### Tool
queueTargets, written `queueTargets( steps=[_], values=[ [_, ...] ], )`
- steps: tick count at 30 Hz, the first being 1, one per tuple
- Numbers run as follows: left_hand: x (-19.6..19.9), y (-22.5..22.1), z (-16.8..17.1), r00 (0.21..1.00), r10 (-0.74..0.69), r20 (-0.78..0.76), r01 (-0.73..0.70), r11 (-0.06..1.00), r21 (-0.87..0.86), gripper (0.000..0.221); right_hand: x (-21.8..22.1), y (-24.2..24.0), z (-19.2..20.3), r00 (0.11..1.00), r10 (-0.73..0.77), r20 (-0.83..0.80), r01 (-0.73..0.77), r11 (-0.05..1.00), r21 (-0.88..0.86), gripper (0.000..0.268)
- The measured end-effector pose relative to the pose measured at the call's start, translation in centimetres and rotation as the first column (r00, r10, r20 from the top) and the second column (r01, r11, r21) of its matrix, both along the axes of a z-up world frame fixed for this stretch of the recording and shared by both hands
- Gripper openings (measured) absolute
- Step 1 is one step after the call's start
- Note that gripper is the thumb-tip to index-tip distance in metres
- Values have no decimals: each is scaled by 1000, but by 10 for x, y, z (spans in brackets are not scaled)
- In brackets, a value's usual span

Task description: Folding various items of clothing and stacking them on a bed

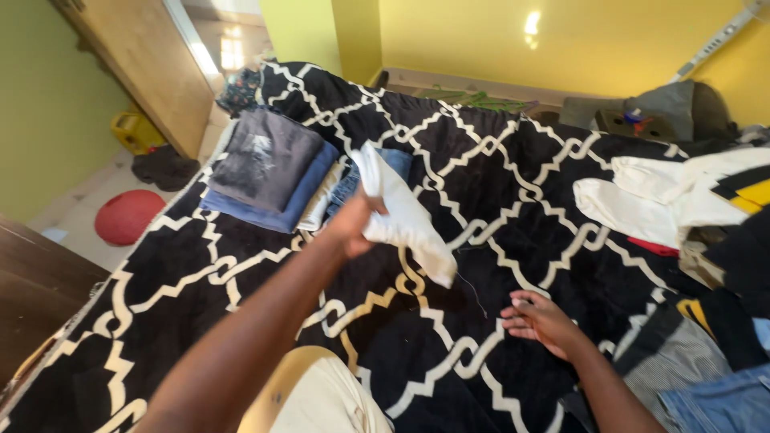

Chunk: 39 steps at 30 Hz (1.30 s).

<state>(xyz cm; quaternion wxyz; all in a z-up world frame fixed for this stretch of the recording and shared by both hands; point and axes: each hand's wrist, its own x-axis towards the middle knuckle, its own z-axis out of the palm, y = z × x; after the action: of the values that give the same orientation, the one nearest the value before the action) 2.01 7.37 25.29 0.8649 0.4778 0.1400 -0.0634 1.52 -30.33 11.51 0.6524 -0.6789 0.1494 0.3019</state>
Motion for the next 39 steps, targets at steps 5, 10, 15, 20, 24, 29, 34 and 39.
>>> queueTargets(
  steps=[5,10,15,20,24,29,34,39],
  values=[
    [18,79,80,963,141,228,-151,988,27,75,8,-9,-34,999,-15,52,15,1000,-3,40],
    [48,160,71,664,601,445,-628,771,-104,83,4,0,-18,998,-1,58,2,1000,-22,40],
    [28,201,-10,735,668,117,-667,743,-55,66,-4,6,3,999,6,50,-4,999,-49,41],
    [34,228,-57,713,700,40,-689,710,-145,44,4,0,-12,999,-9,50,10,1000,-16,40],
    [20,214,-10,738,657,-152,-668,744,-28,59,4,-2,-15,998,2,61,-1,1000,-22,40],
    [40,236,-13,692,697,-185,-717,693,-71,42,1,-2,-10,999,-7,48,8,1000,-25,38],
    [36,214,-11,565,825,-7,-821,561,-107,50,-3,1,-4,999,-4,48,6,999,-31,40],
    [13,173,-9,554,821,-138,-832,551,-61,60,-2,2,-3,999,8,40,-7,1000,-29,40]
  ],
)
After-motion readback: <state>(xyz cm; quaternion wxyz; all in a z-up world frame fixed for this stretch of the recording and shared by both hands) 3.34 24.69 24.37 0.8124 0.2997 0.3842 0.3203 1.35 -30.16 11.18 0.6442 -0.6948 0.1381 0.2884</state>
